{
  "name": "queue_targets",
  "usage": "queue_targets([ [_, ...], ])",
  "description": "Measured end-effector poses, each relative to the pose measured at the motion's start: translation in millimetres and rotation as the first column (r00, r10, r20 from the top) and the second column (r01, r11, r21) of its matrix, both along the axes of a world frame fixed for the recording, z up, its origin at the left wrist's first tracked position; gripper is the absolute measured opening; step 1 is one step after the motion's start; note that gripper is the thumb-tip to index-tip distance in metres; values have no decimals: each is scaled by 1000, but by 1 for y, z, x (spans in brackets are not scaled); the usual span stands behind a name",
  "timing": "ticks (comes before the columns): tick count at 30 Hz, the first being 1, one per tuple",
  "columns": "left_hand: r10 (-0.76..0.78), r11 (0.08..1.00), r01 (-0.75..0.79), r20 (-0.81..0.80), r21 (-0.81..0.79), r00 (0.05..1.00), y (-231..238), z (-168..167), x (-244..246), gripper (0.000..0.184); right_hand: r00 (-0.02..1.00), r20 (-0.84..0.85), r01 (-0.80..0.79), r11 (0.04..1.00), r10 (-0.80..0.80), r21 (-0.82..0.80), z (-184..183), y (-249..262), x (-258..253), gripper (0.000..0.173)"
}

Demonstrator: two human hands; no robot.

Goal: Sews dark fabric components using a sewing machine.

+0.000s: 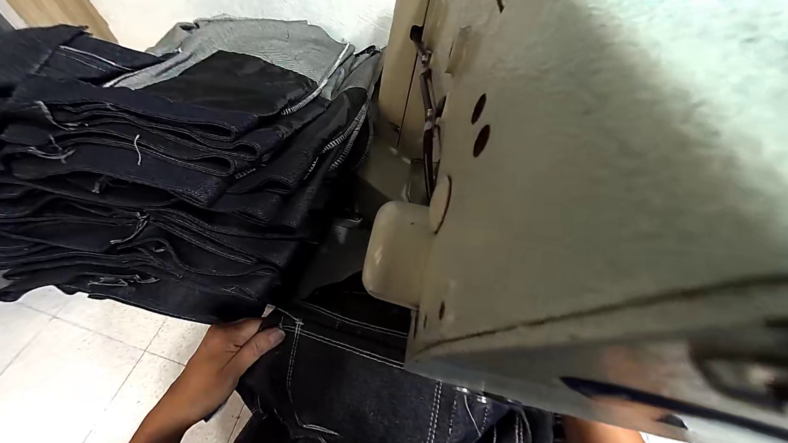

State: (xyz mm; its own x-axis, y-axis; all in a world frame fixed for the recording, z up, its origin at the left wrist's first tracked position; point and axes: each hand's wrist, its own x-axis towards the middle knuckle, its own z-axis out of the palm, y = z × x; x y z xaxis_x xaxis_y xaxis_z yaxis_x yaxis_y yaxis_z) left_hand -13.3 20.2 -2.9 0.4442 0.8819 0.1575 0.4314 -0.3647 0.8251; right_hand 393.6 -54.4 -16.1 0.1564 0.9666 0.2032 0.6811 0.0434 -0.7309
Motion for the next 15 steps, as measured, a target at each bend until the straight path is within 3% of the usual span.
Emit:
queue_targets([
  [2, -21, 999, 19, 26, 47, 999, 2, -10, -2, 45, 996, 51, 73, 997, -75, 32, 7, -8, -8, 16],
  [3, -33, 998, 31, 34, 62, 999, 3, -11, -3, 47, 985, 105, 144, 988, -137, -57, 25, -12, -18, 16],
  [4, -44, 997, 42, 37, 71, 998, 4, -11, -4, 48, 979, 156, 177, 928, -132, -328, 55, -14, -24, 17],
  [5, -52, 996, 50, 34, 75, 998, 4, -11, -4, 49, 981, 121, 158, 986, -152, -43, 24, -12, -19, 18],
  [6, -55, 996, 52, 33, 78, 998, 4, -11, -5, 49, 992, 79, 100, 994, -102, 36, 8, -8, -11, 20],
  [9, -52, 996, 49, 38, 78, 998, 4, -12, -4, 48, 995, 10, 99, 991, -99, -92, 2, -7, -2, 19],
  [13, -41, 997, 39, 36, 61, 998, 5, -10, -5, 47, 989, 26, 146, 910, -148, -388, 9, -12, 1, 28],
  [15, -38, 998, 36, 22, 50, 999, 1, -2, -5, 44, 997, 42, 78, 938, -68, -338, 14, -20, 0, 35],
])
